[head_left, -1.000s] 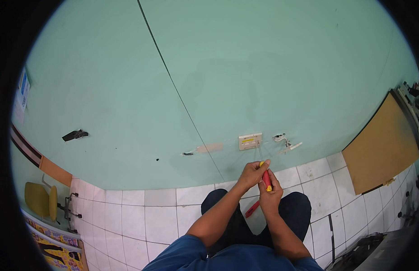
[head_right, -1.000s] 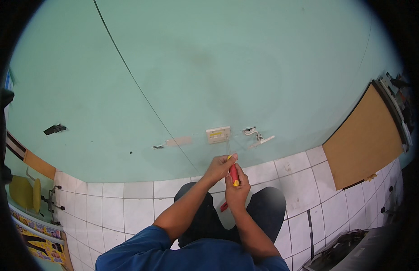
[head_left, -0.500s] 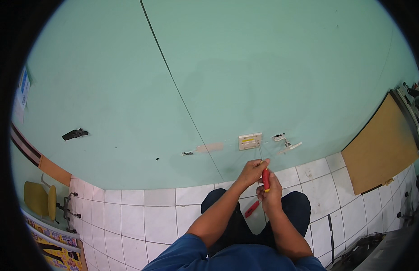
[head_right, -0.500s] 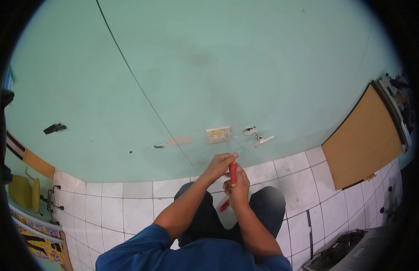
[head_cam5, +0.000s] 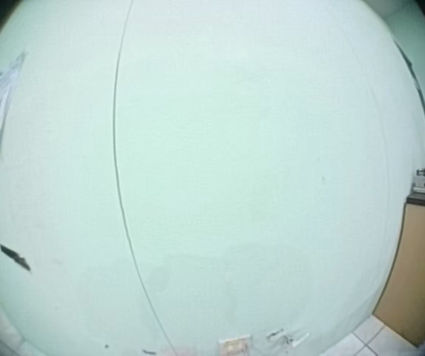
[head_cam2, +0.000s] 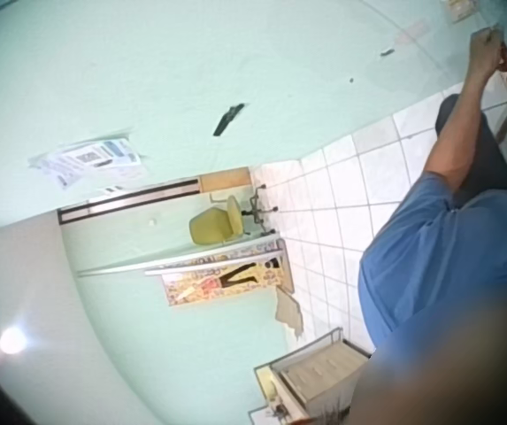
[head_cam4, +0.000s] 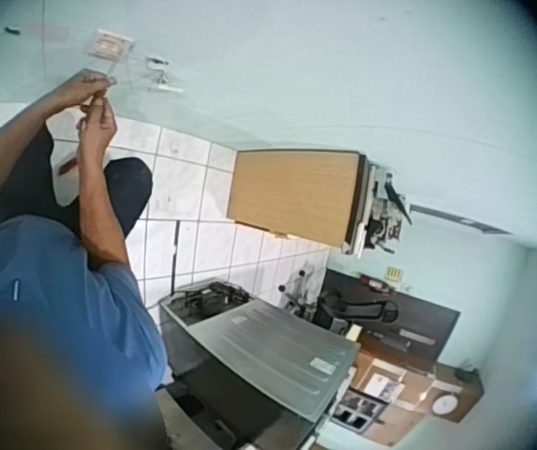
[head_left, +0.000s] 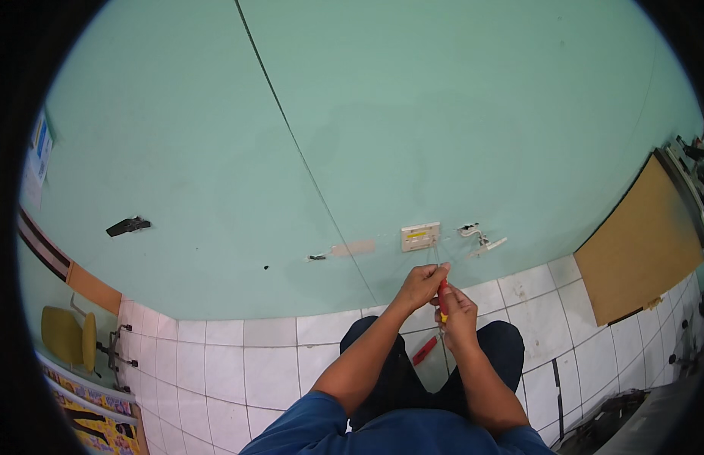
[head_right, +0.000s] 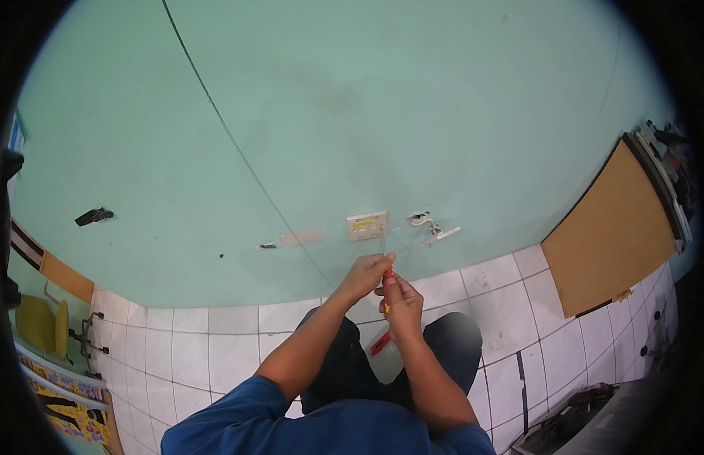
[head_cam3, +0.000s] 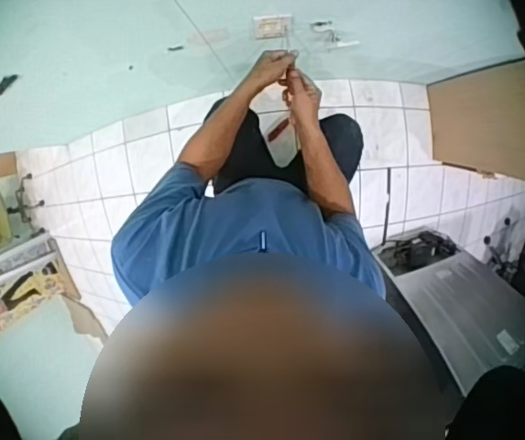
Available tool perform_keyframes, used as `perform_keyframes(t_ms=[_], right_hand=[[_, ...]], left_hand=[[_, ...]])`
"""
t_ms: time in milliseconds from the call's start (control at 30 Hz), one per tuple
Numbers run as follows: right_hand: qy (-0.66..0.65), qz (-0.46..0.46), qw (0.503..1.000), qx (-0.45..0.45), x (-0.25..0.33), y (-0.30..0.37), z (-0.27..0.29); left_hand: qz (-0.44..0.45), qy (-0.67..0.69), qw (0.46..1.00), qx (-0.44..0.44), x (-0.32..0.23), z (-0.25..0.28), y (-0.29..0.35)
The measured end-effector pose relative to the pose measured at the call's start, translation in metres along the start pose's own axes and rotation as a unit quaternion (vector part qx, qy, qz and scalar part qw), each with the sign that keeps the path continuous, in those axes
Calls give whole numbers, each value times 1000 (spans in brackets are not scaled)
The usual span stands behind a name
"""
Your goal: The person kneels on the floor and uses a screwdriver to unscrew and remove two wall socket covers. The person then pulls the socket boxes away from the wall, exposing the wiring.
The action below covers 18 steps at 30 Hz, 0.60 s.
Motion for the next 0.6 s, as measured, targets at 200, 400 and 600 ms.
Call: perform_keyframes(t_ms=[200, 400, 600], right_hand=[[84, 46, 992, -79, -6, 7, -10], [22, -13, 999, -25, 0, 0, -7], [-7, 13, 998, -65, -4, 0, -6]], left_hand=[[-61, -14, 998, -29, 3, -1, -8], [-38, -3, 999, -23, 3, 6, -5], [-7, -12, 1000, -7, 0, -2, -2]])
Point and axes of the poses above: each hand's wrist, its own y-axis away from the middle knuckle, its own z-axis out of the back of the hand, x = y × z, the point moved 1 cm from there along -y, towards the middle knuckle, and after that the axes turned 2 degrees about y, right-handed, at the moved point
